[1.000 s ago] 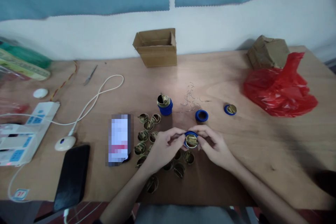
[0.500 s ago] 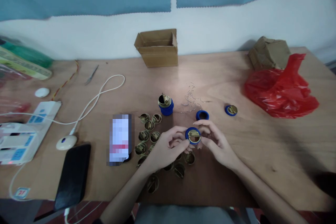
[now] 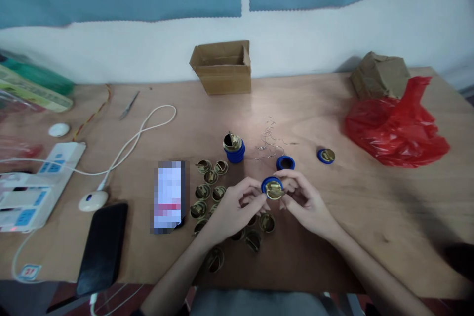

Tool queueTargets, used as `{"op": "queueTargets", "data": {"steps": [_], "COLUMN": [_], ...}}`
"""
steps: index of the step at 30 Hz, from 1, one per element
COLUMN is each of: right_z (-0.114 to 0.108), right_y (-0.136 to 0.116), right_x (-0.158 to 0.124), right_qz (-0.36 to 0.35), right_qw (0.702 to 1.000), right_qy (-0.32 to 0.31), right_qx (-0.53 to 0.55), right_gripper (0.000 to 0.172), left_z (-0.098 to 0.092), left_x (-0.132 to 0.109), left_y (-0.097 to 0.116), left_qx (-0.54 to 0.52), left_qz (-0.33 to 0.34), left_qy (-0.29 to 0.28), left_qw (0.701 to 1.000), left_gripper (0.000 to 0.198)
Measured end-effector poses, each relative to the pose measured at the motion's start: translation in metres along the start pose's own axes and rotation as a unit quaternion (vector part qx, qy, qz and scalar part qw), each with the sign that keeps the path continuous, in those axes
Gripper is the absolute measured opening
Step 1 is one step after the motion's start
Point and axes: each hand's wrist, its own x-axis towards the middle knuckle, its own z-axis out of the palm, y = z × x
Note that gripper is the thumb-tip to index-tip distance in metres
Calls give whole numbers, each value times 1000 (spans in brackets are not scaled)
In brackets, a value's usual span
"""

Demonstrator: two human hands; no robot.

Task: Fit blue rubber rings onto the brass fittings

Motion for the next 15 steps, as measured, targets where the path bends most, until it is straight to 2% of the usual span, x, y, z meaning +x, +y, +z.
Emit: {"op": "queueTargets", "data": {"steps": [7, 15], "right_z": [1, 1], "right_y": [-1, -4], "right_x": [0, 3], "right_qz": [13, 41], "right_qw": [999, 999], "right_qy": [-8, -4], "right_qx": [33, 23], "right_gripper": [29, 23], "left_z": [0, 1], "left_x": [-2, -1], "left_y": [-1, -5], "left_qx": [23, 12], "left_qz": [6, 20], "left_qy": [-31, -17], "left_qw": [999, 1000], "left_gripper": [14, 17]}}
